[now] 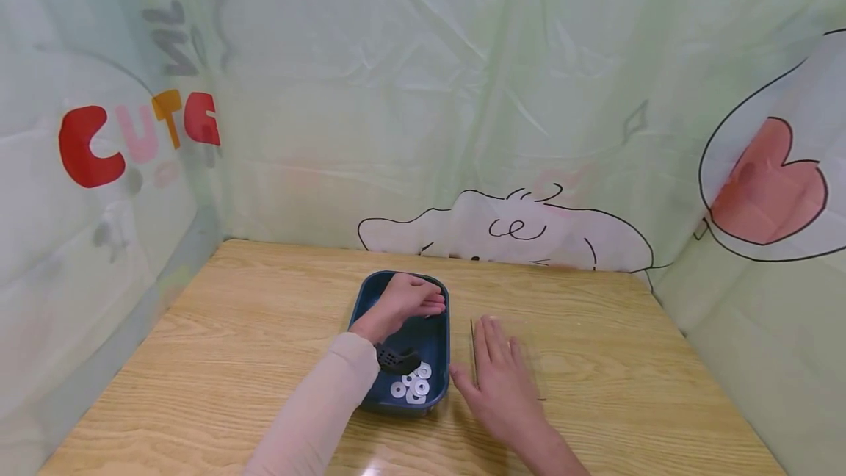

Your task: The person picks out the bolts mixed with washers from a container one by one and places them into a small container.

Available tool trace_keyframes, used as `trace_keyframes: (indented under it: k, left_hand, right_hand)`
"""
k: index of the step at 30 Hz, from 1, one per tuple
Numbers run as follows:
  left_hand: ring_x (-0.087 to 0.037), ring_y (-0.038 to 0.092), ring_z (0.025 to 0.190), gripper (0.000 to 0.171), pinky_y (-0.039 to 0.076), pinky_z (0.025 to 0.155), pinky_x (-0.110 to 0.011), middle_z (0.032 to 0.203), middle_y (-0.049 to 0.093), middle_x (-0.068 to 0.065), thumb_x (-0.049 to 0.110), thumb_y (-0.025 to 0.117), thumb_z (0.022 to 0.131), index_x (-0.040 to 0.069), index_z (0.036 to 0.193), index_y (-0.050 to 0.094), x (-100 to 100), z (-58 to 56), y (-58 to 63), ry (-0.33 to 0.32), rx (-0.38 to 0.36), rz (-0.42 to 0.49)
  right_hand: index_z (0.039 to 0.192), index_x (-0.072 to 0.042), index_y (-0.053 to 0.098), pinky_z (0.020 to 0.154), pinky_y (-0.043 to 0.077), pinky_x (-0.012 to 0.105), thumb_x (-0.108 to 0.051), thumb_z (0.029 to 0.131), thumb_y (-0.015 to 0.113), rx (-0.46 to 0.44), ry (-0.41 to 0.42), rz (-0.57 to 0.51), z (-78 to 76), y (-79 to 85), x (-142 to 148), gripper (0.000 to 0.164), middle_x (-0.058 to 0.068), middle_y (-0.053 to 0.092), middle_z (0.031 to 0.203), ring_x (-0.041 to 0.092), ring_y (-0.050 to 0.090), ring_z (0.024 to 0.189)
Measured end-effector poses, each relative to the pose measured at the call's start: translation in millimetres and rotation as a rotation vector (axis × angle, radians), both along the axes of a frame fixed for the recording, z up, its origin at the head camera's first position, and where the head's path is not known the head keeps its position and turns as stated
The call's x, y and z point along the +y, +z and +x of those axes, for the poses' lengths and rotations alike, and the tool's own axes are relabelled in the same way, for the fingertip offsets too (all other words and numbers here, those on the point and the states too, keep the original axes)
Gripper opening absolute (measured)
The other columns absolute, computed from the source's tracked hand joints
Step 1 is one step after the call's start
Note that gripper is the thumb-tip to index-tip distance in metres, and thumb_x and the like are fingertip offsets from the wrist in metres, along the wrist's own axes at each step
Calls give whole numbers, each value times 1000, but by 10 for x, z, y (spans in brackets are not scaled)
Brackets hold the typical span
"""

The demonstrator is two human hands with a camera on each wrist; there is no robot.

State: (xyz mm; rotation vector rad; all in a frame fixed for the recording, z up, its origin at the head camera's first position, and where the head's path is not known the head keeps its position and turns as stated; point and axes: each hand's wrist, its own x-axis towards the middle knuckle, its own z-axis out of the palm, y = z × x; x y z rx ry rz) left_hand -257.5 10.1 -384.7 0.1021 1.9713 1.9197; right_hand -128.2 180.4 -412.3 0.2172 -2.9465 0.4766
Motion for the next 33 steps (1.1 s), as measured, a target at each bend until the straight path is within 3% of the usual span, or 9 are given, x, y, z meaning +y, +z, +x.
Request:
trace_keyframes:
  k: [18, 33]
  left_hand:
    - [-29, 73, 101, 30, 57, 95, -37, 105, 72, -20, 14, 54, 101, -7, 120, 65, -75, -26, -215, 94, -14, -132]
    - [-27, 74, 99, 27, 60, 90, -34, 107, 71, -23, 9, 52, 100, -8, 113, 67, -58, -35, -320, 111, -19, -166]
  right_hand:
    - [155, -1, 26, 125, 12, 59, -60, 95, 51, -60, 31, 54, 11, -129, -239, 87, 16, 20, 165, 32, 14, 155]
    - [154, -1, 28, 126, 11, 58, -64, 94, 48, -77, 28, 90, 49, -129, -353, 89, 16, 20, 165, 33, 15, 154]
